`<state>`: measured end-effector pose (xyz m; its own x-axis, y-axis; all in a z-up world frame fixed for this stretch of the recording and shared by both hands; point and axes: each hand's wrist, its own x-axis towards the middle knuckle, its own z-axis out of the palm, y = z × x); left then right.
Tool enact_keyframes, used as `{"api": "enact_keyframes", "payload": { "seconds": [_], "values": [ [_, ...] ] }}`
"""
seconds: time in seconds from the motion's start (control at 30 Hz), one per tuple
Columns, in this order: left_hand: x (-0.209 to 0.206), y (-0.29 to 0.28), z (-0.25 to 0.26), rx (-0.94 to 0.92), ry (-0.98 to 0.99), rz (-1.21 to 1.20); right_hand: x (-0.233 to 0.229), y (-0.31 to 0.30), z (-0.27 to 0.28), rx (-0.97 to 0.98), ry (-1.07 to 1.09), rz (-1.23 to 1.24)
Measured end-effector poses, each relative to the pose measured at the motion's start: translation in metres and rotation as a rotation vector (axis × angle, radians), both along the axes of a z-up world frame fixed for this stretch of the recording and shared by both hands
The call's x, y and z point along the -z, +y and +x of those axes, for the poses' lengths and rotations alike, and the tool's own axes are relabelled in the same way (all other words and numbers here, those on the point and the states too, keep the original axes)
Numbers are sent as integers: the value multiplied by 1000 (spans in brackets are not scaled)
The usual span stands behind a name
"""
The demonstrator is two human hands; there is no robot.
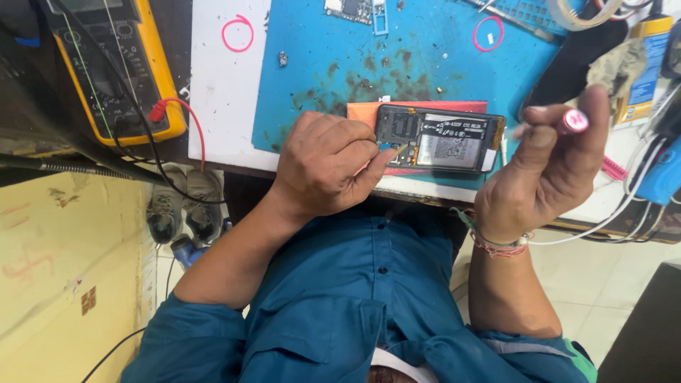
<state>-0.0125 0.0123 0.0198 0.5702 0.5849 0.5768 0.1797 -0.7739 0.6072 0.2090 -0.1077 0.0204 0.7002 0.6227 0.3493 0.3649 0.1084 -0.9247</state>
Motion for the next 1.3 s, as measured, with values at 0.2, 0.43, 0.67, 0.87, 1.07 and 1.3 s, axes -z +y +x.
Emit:
{"api": "enact_keyframes", "payload": {
  "seconds": [0.2, 0.43, 0.67, 0.87, 1.07, 1.3],
  "values": [
    [-3, 0, 0, -8, -14, -27, -26, 28, 7, -247, -218, -196],
    [-9, 3, 2, -40, -37, -73, -52, 127, 0, -435, -916, -291],
    [-9, 5, 2, -42, -47, -146, -46, 182, 4, -439, -1139, -306],
    [-16, 10, 1, -38, -155, -244, -48, 140, 15, -294, -946, -104],
    [-17, 24, 7, -8, -595, -937, -38, 54, 7, -211, 408, -195],
    [-10, 25, 22, 143, -623, -1124, -30, 11, 11, -263, 620, -201]
  ]
}}
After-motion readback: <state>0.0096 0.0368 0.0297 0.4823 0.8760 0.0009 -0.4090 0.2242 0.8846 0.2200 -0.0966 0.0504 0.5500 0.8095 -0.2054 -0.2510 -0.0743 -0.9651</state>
